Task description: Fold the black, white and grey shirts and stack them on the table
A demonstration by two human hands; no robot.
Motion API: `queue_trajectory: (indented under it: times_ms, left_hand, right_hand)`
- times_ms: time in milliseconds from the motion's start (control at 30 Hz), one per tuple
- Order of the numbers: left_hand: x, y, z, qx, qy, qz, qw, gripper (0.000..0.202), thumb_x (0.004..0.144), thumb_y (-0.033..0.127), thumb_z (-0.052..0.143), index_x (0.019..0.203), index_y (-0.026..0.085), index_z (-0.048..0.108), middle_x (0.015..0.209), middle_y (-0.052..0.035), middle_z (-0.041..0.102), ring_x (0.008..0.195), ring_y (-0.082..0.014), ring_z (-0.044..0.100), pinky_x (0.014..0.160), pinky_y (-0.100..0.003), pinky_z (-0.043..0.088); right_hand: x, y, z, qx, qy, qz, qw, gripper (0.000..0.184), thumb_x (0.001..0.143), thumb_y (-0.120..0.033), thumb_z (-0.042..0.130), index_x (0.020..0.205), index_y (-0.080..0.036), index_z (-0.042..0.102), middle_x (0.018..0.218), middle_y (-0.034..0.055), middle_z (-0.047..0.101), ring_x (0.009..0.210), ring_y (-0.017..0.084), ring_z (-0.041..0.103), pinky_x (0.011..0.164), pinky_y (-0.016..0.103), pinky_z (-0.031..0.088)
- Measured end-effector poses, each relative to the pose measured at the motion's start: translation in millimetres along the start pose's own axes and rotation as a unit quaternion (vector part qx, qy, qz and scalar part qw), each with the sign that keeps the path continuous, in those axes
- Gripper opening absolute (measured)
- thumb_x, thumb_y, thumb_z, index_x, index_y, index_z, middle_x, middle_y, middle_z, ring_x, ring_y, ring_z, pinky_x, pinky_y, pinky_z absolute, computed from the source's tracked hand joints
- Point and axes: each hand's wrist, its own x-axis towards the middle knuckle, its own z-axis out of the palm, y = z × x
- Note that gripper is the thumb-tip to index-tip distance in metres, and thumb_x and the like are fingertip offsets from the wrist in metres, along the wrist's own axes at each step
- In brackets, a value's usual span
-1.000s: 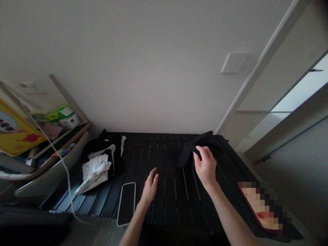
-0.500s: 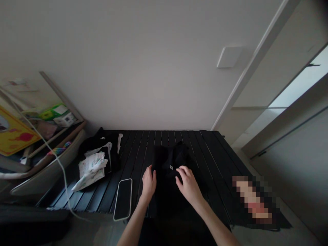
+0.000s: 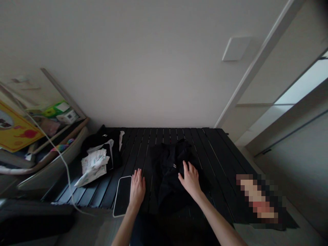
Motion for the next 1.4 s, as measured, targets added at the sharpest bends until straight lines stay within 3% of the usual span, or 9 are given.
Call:
queue_trajectory:
  times_ms: [300, 500, 633, 733, 833, 967, 1100, 1267, 1400]
  left_hand:
    - [12.9, -10.0, -8.3, 0.028, 0.024, -0.041, 0.998, 0.046, 0.094, 0.033, 0.034, 0.131, 0.01, 0.047, 0.136, -0.0179, 0.052, 0.138, -0.032, 0.032, 0.109, -0.055, 0.034]
    - [30.8, 43.6, -8.0, -0.045, 0.004, -0.025, 0.999, 0.038, 0.093, 0.03, 0.039, 0.127, 0.016, 0.05, 0.138, -0.0129, 0.051, 0.137, -0.0265, 0.035, 0.112, -0.049, 0.031]
    - [38.7, 92.0, 1.9, -0.126, -0.081, 0.003, 0.989, 0.039, 0.093, 0.027, 0.038, 0.13, 0.018, 0.046, 0.137, -0.0106, 0.051, 0.13, -0.021, 0.045, 0.108, -0.041, 0.038]
    - [41.7, 120.1, 15.6, -0.12, -0.14, -0.015, 0.983, 0.049, 0.086, 0.025, 0.049, 0.134, 0.016, 0.043, 0.131, -0.0134, 0.055, 0.122, -0.0244, 0.051, 0.103, -0.043, 0.041]
    - [44.6, 139.7, 21.7, -0.095, -0.179, -0.044, 0.978, 0.048, 0.081, 0.016, 0.053, 0.128, 0.015, 0.05, 0.122, -0.0134, 0.06, 0.117, -0.0265, 0.054, 0.099, -0.044, 0.041]
    - [48.6, 159.0, 6.4, -0.17, -0.174, -0.043, 0.969, 0.036, 0.079, 0.009, 0.049, 0.112, 0.019, 0.061, 0.111, -0.0089, 0.064, 0.108, -0.0227, 0.059, 0.095, -0.04, 0.043]
    - [46.5, 175.7, -12.3, -0.283, -0.187, 0.026, 0.94, 0.036, 0.079, 0.01, 0.05, 0.11, 0.022, 0.064, 0.11, -0.0068, 0.065, 0.105, -0.0212, 0.06, 0.095, -0.036, 0.046]
    - [34.9, 181.9, -9.2, -0.325, -0.262, 0.045, 0.908, 0.045, 0.076, 0.011, 0.049, 0.118, 0.018, 0.063, 0.118, -0.0084, 0.065, 0.112, -0.0227, 0.058, 0.102, -0.036, 0.044]
    - [29.3, 168.1, 5.2, -0.259, -0.151, -0.032, 0.953, 0.038, 0.082, 0.013, 0.04, 0.11, 0.02, 0.065, 0.116, -0.0084, 0.061, 0.112, -0.0202, 0.057, 0.102, -0.035, 0.043]
  right_hand:
    - [-4.8, 0.2, -24.1, 0.085, 0.023, -0.035, 0.995, 0.03, 0.081, -0.009, 0.04, 0.105, -0.019, 0.055, 0.098, 0.007, 0.064, 0.086, 0.019, 0.061, 0.086, 0.036, 0.038]
    - [-53.3, 4.2, -39.2, -0.059, -0.12, -0.018, 0.991, 0.046, 0.078, -0.001, 0.04, 0.116, -0.014, 0.061, 0.098, 0.0142, 0.07, 0.085, 0.022, 0.066, 0.09, 0.04, 0.039]
    - [-64.8, 13.9, -67.2, -0.071, -0.249, -0.05, 0.965, 0.032, 0.078, -0.006, 0.044, 0.092, -0.018, 0.07, 0.09, 0.0121, 0.071, 0.081, 0.025, 0.068, 0.076, 0.036, 0.047]
    - [-48.0, 14.3, -90.3, -0.052, -0.258, -0.053, 0.963, 0.023, 0.083, -0.02, 0.047, 0.086, -0.02, 0.07, 0.09, 0.0113, 0.07, 0.081, 0.026, 0.068, 0.07, 0.034, 0.048]
    - [-19.4, 10.2, -100.4, -0.026, -0.176, -0.04, 0.983, 0.031, 0.087, -0.026, 0.044, 0.108, -0.019, 0.066, 0.107, 0.0141, 0.065, 0.092, 0.026, 0.066, 0.076, 0.034, 0.049]
    - [12.6, 5.6, -94.3, 0.025, -0.102, -0.054, 0.993, 0.058, 0.082, -0.022, 0.049, 0.139, -0.017, 0.042, 0.134, 0.0161, 0.049, 0.119, 0.027, 0.052, 0.09, 0.035, 0.045]
    - [31.2, 4.9, -82.3, 0.083, -0.11, -0.084, 0.987, 0.078, 0.074, -0.014, 0.052, 0.147, -0.023, 0.027, 0.146, 0.013, 0.035, 0.131, 0.026, 0.04, 0.099, 0.037, 0.038]
    - [40.1, 13.5, -68.7, 0.076, -0.171, -0.072, 0.98, 0.06, 0.072, 0.001, 0.043, 0.125, -0.023, 0.058, 0.122, 0.0101, 0.056, 0.109, 0.021, 0.059, 0.089, 0.032, 0.04]
    - [41.8, 29.0, -69.2, 0.09, -0.166, -0.071, 0.979, 0.048, 0.072, 0.005, 0.037, 0.095, -0.02, 0.072, 0.1, 0.0063, 0.064, 0.096, 0.016, 0.062, 0.087, 0.028, 0.04]
